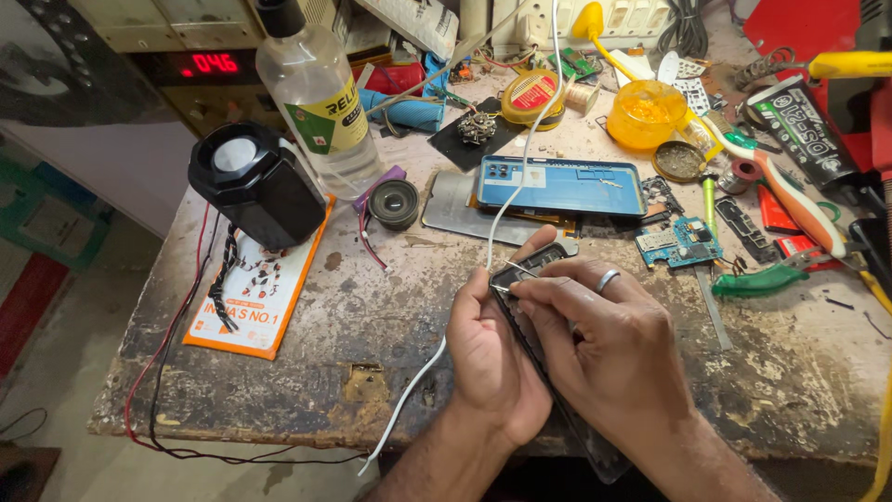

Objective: The person works on a disassembled mobile phone on a cluttered workbench. They use a metal spudger to pry and adjust internal components, then use a brush to clean the phone frame. Finally, they apply adhesive from a tube to the frame edges.

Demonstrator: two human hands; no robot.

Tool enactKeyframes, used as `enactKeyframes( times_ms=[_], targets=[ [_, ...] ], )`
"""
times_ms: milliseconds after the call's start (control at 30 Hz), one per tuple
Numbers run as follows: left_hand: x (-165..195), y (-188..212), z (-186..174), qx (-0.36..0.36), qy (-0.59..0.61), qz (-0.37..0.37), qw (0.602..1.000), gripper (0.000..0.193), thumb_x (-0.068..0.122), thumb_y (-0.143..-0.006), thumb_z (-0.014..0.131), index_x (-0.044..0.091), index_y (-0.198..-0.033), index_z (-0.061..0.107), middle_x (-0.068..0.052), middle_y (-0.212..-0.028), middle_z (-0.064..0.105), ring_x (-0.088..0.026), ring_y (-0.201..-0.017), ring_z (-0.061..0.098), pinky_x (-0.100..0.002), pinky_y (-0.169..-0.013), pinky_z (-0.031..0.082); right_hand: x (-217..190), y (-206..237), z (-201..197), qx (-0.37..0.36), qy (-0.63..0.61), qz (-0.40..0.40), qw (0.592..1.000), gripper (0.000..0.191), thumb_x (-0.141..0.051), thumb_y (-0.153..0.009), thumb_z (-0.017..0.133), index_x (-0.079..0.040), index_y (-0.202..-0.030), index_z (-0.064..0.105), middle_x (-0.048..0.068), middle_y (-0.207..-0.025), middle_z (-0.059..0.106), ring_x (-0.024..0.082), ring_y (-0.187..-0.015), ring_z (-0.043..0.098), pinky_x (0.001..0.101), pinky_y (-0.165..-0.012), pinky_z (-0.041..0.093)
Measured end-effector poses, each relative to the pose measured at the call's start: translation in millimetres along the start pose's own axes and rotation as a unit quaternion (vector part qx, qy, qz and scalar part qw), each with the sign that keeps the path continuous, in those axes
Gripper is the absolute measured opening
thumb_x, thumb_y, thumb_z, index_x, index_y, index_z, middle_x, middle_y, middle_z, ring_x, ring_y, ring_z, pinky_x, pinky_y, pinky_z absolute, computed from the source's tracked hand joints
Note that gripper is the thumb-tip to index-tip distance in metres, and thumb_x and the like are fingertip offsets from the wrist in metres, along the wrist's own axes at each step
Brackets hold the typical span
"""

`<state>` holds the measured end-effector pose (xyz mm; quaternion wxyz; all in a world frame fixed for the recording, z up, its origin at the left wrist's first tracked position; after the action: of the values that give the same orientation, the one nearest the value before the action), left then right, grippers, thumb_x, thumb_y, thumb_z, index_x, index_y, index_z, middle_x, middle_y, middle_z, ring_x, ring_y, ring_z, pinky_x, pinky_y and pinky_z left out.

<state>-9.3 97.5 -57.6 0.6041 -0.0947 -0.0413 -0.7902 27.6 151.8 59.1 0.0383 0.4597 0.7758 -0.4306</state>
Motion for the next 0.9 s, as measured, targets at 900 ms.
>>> enactKeyframes(
  times_ms=[900],
  targets=[
    [6, 3, -2, -0.017, 0.004, 0.027, 0.999, 0.06, 0.043, -0.112, 0.027, -0.003, -0.14, 0.055, -0.017, -0.133, 0.064, -0.026, -0.125, 0.06, -0.042, -0.114, 0.043, -9, 1, -3, 0.009, -0.03, -0.024, 0.999, 0.016, -0.004, -0.084, 0.074, -0.007, -0.1, 0.076, 0.009, -0.093, 0.073, 0.03, -0.093, 0.073, 0.0427, -0.106, 0.054]
  ],
)
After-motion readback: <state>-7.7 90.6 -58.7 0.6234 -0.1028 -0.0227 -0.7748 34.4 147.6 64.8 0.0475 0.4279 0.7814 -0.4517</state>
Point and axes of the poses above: each hand's wrist, its own y-axis away from the middle knuckle, its own z-axis out of the palm, x = y × z, the point moved 10 cm from there along -y, towards the middle knuckle
